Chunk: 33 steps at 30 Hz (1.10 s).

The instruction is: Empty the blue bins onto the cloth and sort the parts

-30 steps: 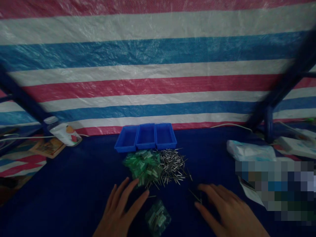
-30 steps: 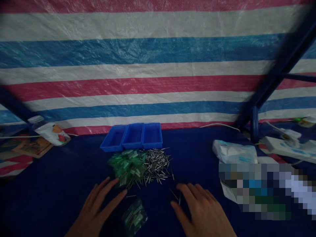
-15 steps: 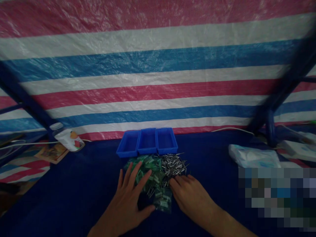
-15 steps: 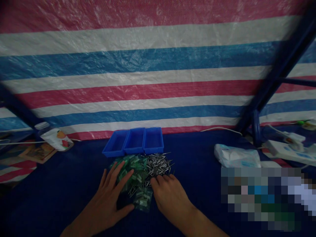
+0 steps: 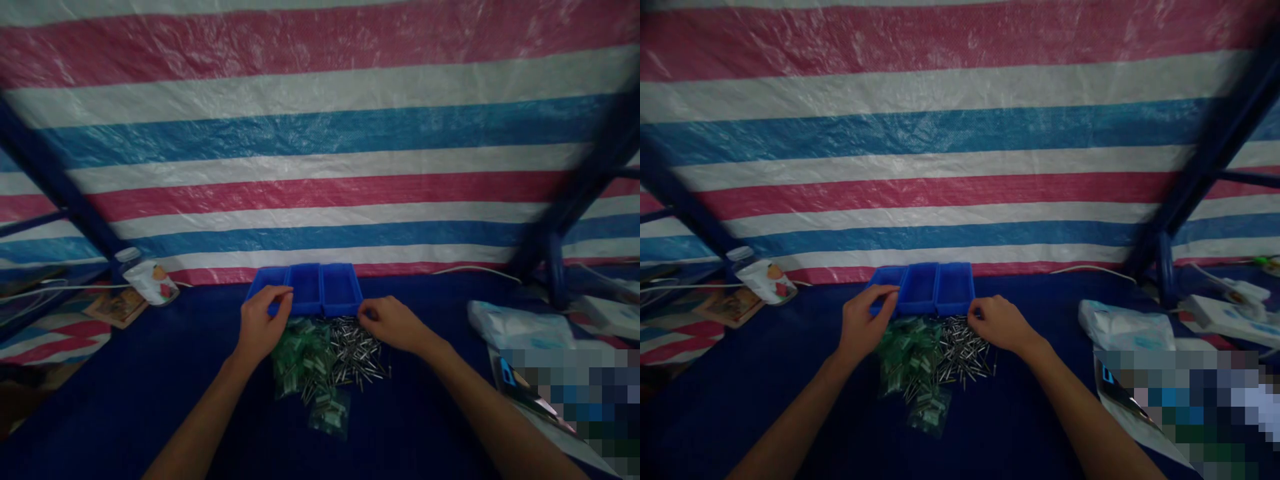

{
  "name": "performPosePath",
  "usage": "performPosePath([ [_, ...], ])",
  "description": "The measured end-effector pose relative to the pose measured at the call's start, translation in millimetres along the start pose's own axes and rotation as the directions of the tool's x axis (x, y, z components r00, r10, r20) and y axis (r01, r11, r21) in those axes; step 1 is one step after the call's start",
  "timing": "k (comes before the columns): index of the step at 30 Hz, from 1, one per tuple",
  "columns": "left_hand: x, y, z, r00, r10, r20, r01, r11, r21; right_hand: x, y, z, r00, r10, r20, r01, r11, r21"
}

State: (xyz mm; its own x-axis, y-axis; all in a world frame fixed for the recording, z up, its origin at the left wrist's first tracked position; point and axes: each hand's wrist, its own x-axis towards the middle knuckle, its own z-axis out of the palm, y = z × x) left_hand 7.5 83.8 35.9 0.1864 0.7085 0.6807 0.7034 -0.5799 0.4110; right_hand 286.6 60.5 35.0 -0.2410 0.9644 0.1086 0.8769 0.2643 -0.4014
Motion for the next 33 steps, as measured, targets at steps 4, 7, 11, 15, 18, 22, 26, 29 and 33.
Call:
performPosePath([
  [4, -12.2, -5.8, 6.8, 0.998, -0.006, -0.063, 0.007, 1.000, 0.008, -4.5, 3.7, 16.6, 1.000, -0.003, -0.018, 0.002, 0.999, -0.041],
  [7, -26.2, -11.1, 6.0, 1.000, 0.007, -0.015, -0.007, 1.000, 0.002, -8.6, -2.2, 20.0, 1.000, 0.003, -0.027, -0.005, 0.998, -0.066],
  [11, -30.0, -14.0, 6.5, 0.993, -0.115, -0.021, 0.117, 0.975, 0.187, -13.7, -6.4, 20.9, 1.000, -0.023, -0.010, 0.022, 0.998, -0.062],
  [15, -27.3, -15.1, 10.0, 0.938, -0.346, -0.010, 0.321, 0.856, 0.405, -17.6, -7.0, 21.9, 0.996, -0.089, 0.003, 0.089, 0.995, -0.050],
  [18, -26.9, -21.1, 12.8, 0.883, -0.460, 0.087, 0.400, 0.838, 0.371, -18.1, -8.2, 22.6, 0.995, -0.097, -0.011, 0.097, 0.994, -0.048],
  [22, -27.1, -31.1, 16.1, 0.855, -0.491, 0.169, 0.418, 0.843, 0.338, -17.8, -9.0, 24.1, 0.994, -0.103, -0.035, 0.101, 0.994, -0.047],
  [26, -28.3, -32.0, 19.1, 0.862, -0.487, 0.139, 0.423, 0.843, 0.332, -17.0, -7.5, 25.0, 0.992, -0.112, -0.054, 0.111, 0.993, -0.030],
  [29, -29.0, -27.6, 18.7, 0.900, -0.436, 0.014, 0.405, 0.848, 0.342, -15.7, -4.6, 24.1, 0.987, -0.119, -0.104, 0.119, 0.993, -0.005],
  [33, -28.6, -20.0, 12.1, 0.985, -0.153, -0.083, 0.172, 0.939, 0.299, -14.0, -2.4, 25.1, 0.931, -0.187, -0.314, 0.224, 0.971, 0.085],
])
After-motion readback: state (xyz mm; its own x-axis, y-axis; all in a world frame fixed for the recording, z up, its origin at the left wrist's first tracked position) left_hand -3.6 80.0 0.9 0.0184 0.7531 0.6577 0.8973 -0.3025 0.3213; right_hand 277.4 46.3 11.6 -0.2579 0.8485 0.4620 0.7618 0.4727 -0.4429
